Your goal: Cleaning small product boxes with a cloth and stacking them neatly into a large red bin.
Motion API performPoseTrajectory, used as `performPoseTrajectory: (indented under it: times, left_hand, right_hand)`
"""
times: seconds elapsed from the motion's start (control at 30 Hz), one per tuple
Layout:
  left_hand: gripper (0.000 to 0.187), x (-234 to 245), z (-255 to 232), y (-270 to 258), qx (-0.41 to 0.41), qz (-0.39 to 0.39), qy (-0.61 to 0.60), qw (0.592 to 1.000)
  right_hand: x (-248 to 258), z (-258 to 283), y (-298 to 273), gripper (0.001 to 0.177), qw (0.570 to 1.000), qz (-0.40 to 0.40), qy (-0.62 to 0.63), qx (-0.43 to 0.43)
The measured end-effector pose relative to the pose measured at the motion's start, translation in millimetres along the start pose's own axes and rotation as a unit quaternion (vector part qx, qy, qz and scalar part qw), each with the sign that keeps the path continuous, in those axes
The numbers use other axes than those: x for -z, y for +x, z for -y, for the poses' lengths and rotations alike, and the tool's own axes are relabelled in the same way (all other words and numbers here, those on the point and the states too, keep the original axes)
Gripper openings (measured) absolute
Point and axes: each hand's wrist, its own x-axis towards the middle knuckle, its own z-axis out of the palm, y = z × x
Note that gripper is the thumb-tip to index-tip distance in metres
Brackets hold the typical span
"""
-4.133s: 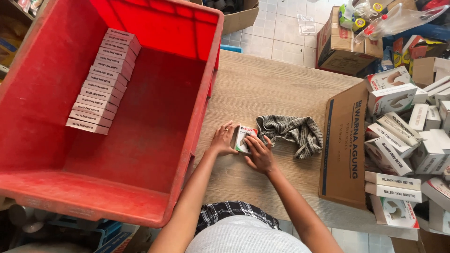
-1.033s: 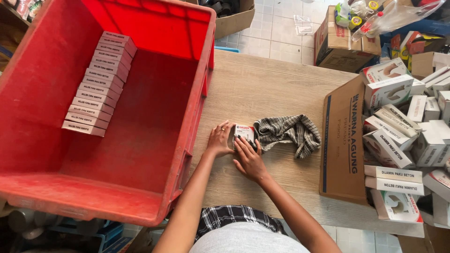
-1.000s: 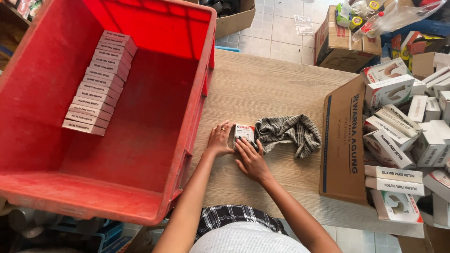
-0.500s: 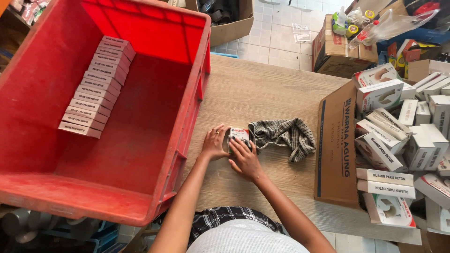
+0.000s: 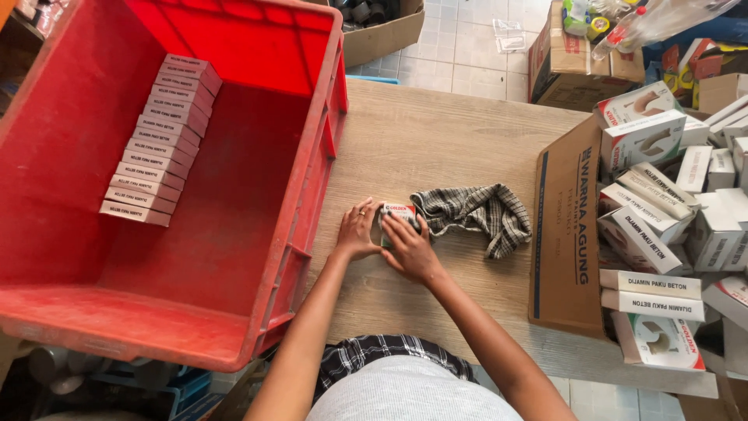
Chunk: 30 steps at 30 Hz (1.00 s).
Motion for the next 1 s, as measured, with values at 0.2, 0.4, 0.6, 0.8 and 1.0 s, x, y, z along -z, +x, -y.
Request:
performPoseTrajectory:
  times: [0.2, 0.4, 0.6, 0.8, 1.0]
  left_hand:
    - [0.113, -0.5, 3.7, 1.4, 0.001, 0.007, -0.018, 1.000]
    - [0.110, 4.3, -1.0, 1.1, -0.001, 0.005, -0.010, 1.000]
    - [0.107, -2.3, 1.5, 3.5, 0.000, -0.009, -0.006, 1.000]
    - [0.111, 3.1, -0.7, 2.6, -0.010, 0.015, 0.014, 1.000]
    - [0.111, -7.6, 10.0, 2.7, -0.025, 0.007, -0.006, 1.000]
  right_hand:
    - [10.5, -19.2, -24.7, 0.051, 0.998, -0.012, -0.040, -0.047]
    - [3.9, -10.1, -7.9, 0.054, 0.995, -0.029, -0.042, -0.088]
    - [6.5, 19.0, -34.6, 0.054, 0.999, -0.019, 0.023, -0.014]
    - [11.4, -21.8, -17.1, 0.056, 0.994, -0.025, -0.049, -0.091]
    - [-7.1, -2.3, -2.8, 0.045, 0.999, -0.040, 0.022, -0.012]
